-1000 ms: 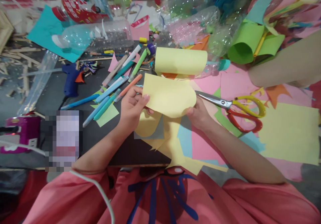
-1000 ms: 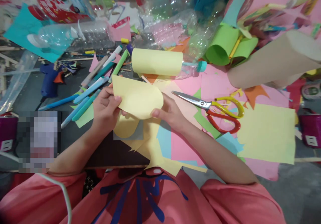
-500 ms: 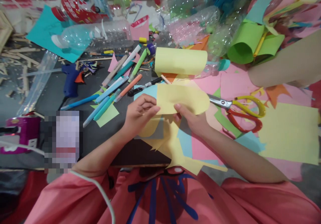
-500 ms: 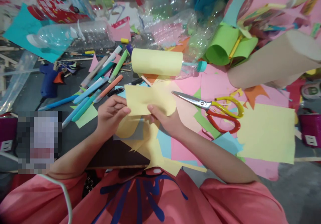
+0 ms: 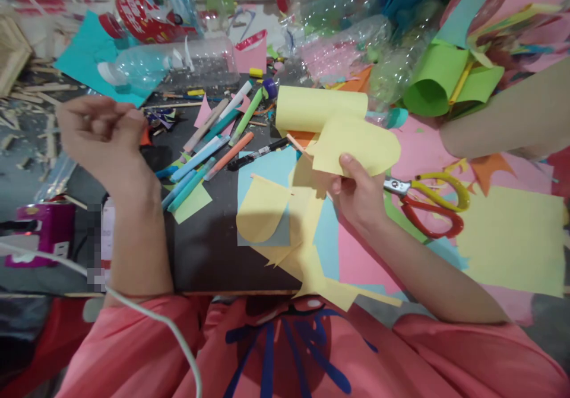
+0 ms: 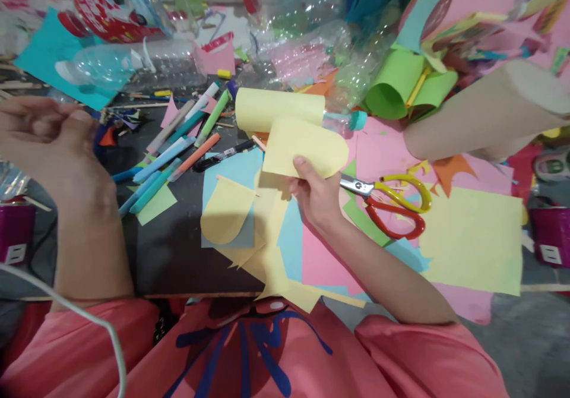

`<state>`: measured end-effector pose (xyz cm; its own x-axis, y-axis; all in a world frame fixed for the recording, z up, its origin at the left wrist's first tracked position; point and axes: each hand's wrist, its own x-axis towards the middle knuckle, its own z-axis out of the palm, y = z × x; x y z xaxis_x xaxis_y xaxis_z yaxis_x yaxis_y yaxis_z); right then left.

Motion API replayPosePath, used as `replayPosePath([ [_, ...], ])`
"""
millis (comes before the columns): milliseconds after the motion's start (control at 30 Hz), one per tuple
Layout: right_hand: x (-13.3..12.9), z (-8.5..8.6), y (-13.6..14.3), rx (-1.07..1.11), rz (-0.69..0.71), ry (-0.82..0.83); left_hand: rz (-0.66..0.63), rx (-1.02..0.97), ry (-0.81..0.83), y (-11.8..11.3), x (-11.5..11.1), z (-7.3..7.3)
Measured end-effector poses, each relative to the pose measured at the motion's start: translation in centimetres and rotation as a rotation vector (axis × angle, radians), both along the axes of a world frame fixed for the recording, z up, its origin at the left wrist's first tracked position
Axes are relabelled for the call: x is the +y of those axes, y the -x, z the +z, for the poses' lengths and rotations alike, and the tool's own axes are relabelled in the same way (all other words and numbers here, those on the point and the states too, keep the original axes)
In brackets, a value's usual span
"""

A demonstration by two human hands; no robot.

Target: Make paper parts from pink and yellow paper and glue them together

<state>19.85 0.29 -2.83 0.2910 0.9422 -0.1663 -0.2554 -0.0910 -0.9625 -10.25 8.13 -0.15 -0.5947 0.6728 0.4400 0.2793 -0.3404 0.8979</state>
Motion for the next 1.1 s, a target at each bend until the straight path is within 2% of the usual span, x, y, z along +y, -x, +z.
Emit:
replayPosePath([
  [100,0.2,-0.9,-0.7,-0.109,-0.026,-0.074,0.049,0.067,0.109,2.3,0.6,-0.5],
  [167,0.2,-1.3,-1.1,-0.163,-0.041,-0.113,0.057,0.214,0.293,3.3,0.8,-1.1],
  [200,0.2,-1.5,-1.2,-0.173,-0.045,-0.124,0.082,0.317,0.403,3.6,0.8,-1.4],
  [267,0.1,-1.6,-1.2,-0.166,-0.035,-0.122,0.163,0.405,0.606,3.7,0.8,-1.8],
  [333,0.0,-1.4,-1.0,-0.137,0.007,-0.092,0.156,0.428,0.702,3.5,0.7,-1.9],
  [500,-0.5,-0.9,-0.4,-0.001,0.019,-0.039,0.242,0.418,0.737,3.2,0.4,-1.2],
  [633,-0.8,-0.4,0.1,0.03,0.004,-0.022,0.182,0.458,0.79,3.4,0.1,-0.9],
  [700,-0.8,-0.1,0.3,0.023,0.0,-0.021,0.215,0.462,0.806,3.5,-0.1,-0.8],
  [767,-0.9,0.1,0.5,0.012,0.014,-0.014,0.183,0.492,0.804,3.6,-0.2,-0.9],
  [833,-0.8,0.3,0.7,-0.002,0.04,-0.007,0.151,0.531,0.758,3.6,-0.1,-1.0],
  [967,-0.5,0.5,0.9,0.018,0.065,0.031,0.201,0.624,0.575,3.6,0.4,-1.6],
  [1100,-0.3,0.5,1.0,0.056,0.077,0.074,0.021,0.787,0.418,2.1,-0.2,-1.9],
])
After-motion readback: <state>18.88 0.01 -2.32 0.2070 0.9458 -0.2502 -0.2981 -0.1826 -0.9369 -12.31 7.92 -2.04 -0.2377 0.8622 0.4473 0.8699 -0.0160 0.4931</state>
